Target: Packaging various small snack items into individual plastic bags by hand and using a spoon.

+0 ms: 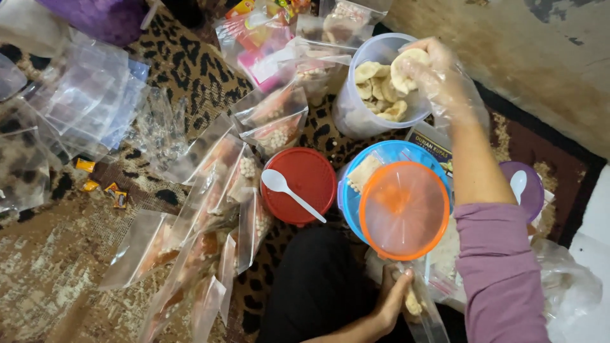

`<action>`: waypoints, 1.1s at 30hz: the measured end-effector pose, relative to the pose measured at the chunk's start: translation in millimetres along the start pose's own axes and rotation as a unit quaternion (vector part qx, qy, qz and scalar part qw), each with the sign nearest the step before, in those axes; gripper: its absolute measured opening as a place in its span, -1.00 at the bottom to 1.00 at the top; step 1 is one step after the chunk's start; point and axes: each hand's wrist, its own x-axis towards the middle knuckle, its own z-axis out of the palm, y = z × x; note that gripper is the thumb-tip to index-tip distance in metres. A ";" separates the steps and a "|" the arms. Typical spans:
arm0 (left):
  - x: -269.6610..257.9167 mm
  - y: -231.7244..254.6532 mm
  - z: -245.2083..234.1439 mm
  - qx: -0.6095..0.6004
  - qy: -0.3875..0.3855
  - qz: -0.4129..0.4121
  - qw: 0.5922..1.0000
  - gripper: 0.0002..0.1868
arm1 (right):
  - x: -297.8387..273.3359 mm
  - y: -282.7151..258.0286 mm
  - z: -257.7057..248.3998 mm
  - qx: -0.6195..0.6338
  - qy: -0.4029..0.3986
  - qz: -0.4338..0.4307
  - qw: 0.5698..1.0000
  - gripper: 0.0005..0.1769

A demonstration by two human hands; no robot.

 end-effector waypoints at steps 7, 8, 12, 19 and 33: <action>-3.8 5.8 1.1 -0.016 -0.004 -0.018 1.000 -0.48 | -9.3 -16.4 -3.1 0.137 -0.027 0.078 0.987 -0.80; -5.8 10.2 1.3 -0.020 -0.007 -0.035 0.999 -0.48 | -14.4 -23.4 -5.1 0.168 -0.026 0.097 0.981 -0.84; -13.6 23.8 -0.8 0.030 0.001 -0.049 0.998 -0.45 | -2.4 3.7 -7.9 0.170 -0.028 0.072 0.982 -0.79; -7.0 10.8 -0.6 0.027 -0.006 -0.040 0.999 -0.46 | -2.4 2.2 -8.7 0.104 0.036 -0.022 0.994 -0.55; -10.9 25.1 -0.7 0.011 -0.004 -0.053 0.999 -0.47 | -10.6 -22.4 -1.0 -0.105 -0.017 0.018 0.994 -0.80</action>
